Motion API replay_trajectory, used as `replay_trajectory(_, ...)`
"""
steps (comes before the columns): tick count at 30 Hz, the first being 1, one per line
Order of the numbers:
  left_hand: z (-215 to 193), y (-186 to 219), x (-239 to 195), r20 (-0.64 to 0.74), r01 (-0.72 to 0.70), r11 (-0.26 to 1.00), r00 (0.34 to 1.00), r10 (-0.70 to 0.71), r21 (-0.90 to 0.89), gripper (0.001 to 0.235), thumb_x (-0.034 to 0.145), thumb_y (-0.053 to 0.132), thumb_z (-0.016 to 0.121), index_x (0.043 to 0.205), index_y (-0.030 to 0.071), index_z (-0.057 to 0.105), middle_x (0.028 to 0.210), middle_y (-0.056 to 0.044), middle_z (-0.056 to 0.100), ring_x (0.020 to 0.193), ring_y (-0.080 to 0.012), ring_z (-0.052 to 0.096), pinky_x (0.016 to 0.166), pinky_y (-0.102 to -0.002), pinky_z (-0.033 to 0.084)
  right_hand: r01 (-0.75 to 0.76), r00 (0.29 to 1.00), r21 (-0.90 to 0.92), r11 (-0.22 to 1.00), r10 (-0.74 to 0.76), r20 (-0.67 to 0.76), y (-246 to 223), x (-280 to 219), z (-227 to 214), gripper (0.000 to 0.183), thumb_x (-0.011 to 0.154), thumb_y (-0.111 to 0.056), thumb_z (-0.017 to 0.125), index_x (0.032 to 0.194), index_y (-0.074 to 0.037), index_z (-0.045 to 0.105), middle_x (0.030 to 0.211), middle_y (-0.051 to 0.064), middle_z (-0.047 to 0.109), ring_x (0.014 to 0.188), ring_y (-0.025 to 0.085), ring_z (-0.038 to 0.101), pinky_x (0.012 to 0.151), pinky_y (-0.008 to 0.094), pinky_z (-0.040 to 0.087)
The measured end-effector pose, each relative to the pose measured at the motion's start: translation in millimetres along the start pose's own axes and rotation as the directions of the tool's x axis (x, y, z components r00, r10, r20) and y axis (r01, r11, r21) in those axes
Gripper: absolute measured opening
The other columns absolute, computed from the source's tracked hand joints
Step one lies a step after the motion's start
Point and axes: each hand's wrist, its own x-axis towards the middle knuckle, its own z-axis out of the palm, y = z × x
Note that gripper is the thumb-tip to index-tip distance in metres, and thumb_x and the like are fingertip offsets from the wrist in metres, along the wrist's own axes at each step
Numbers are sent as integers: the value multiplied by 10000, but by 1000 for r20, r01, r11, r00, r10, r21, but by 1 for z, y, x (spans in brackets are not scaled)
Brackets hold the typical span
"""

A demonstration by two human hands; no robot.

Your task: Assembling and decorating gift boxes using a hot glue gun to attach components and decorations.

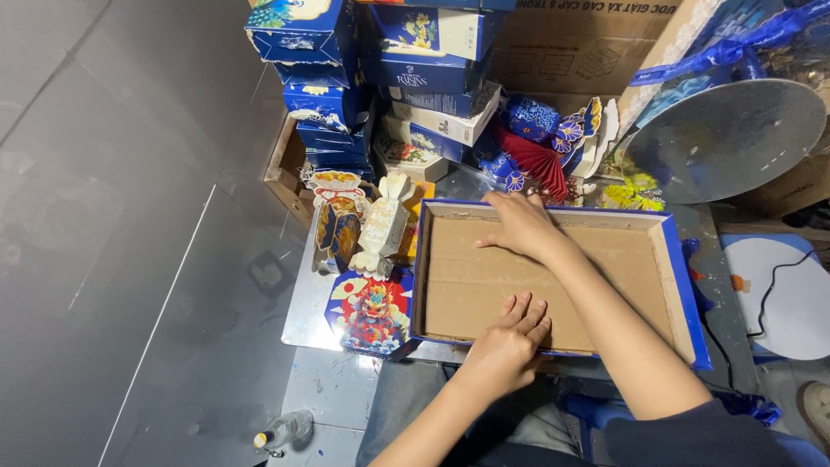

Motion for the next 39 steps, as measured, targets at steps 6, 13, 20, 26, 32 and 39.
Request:
replay_trajectory(6,0,1,1,-39,2,999,999,-4,-36,596,810,137,704,1341,-109,589,1469,-315,533,1380,-547,463,1231,-583,328,-27,998,-46,999,25,-58,0,-1,8,849,760,-530,845,1436,-152,497,1447,89,578,1329,327,481,1056,475,326)
replay_trajectory(13,-3,5,1,-27,39,998,999,-40,-44,613,773,109,692,1340,-103,599,1468,-296,539,1396,-527,451,1243,-555,312,-32,999,-43,999,31,-30,0,2,8,879,760,-545,847,1461,-160,481,1457,84,571,1334,326,482,1057,474,325)
replay_trajectory(20,0,3,2,-14,59,994,998,-60,-89,648,797,237,768,1331,-91,606,1461,-283,549,1392,-526,455,1225,-565,319,-42,996,-30,999,39,-86,-4,-5,13,809,768,-514,842,1416,-156,514,1438,54,590,1296,300,499,1031,463,318)
replay_trajectory(26,0,2,3,-24,56,995,998,-58,-77,662,740,123,732,1355,-77,595,1486,-268,536,1418,-504,438,1251,-536,296,-21,997,-2,1000,21,-69,5,-5,3,842,757,-502,860,1439,-158,504,1438,65,590,1321,308,483,1049,475,318)
replay_trajectory(32,1,4,1,-28,73,994,997,-76,-83,687,800,309,798,1338,-76,612,1464,-265,556,1420,-498,435,1248,-536,288,-168,985,118,979,161,61,41,-52,-45,787,821,-397,804,1501,-197,463,1602,50,419,1487,241,351,1229,501,198)
replay_trajectory(39,4,2,0,12,61,996,998,-60,-67,700,704,82,687,1374,-88,575,1498,-269,517,1448,-500,389,1265,-534,258,-490,867,-73,869,494,57,189,-78,-43,708,828,-435,802,1469,-243,570,1493,87,580,1393,337,515,1086,496,345)
